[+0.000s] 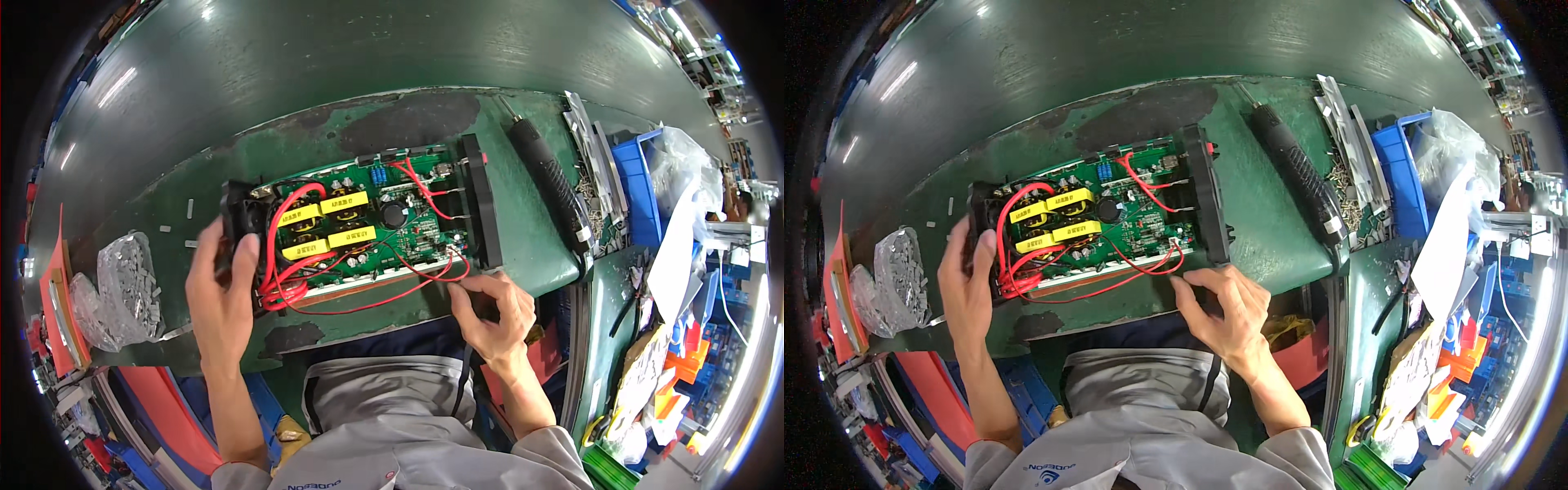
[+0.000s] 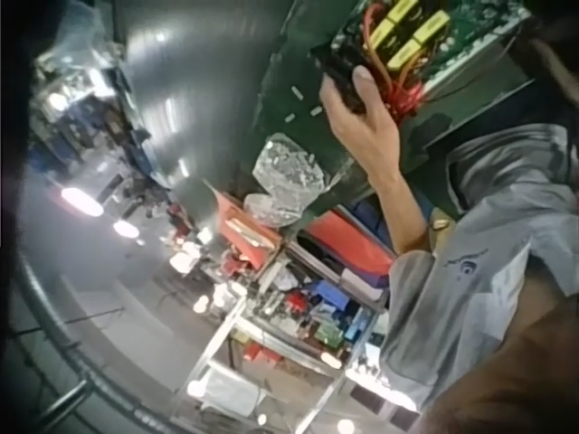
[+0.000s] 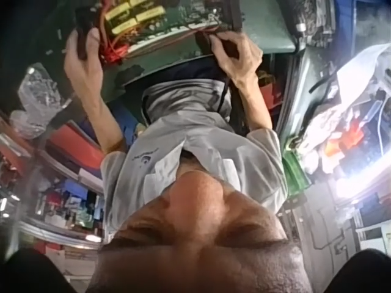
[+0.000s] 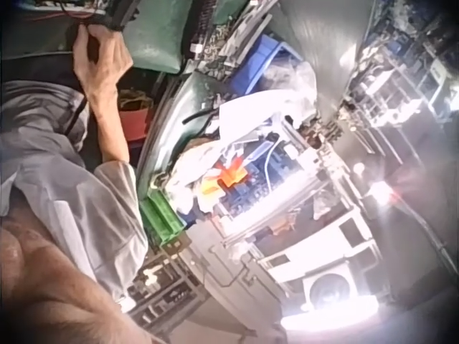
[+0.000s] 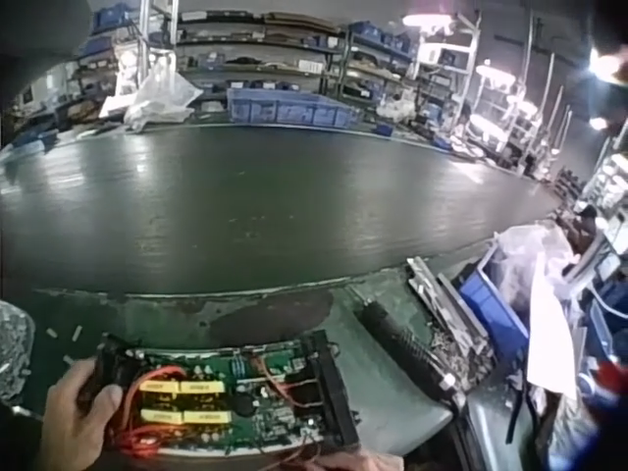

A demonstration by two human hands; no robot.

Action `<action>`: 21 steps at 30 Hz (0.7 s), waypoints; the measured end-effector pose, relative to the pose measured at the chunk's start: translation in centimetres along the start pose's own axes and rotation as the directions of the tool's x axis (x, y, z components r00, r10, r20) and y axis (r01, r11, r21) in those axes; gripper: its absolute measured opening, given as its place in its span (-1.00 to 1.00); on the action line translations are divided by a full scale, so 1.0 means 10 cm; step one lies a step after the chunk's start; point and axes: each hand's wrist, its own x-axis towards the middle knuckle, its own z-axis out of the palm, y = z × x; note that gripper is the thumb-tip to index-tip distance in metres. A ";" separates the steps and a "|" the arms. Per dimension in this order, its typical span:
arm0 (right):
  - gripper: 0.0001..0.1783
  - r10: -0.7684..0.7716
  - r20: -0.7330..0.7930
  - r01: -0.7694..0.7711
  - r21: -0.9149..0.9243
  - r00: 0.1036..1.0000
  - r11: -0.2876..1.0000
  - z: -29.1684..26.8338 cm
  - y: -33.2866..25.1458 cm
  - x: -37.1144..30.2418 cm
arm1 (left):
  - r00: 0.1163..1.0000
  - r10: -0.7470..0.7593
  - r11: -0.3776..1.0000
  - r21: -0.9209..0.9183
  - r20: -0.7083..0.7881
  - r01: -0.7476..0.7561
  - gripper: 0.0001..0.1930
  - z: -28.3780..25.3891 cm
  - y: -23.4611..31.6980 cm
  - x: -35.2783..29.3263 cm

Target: Assembling electronic components and securing them to a housing unit using an electric screwdriver.

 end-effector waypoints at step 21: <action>-0.55 -0.274 0.120 0.262 0.106 0.954 0.959 0.03 -0.31 0.54 | 0.742 0.572 0.779 0.051 0.349 -0.624 -0.82 0.20 0.37 0.49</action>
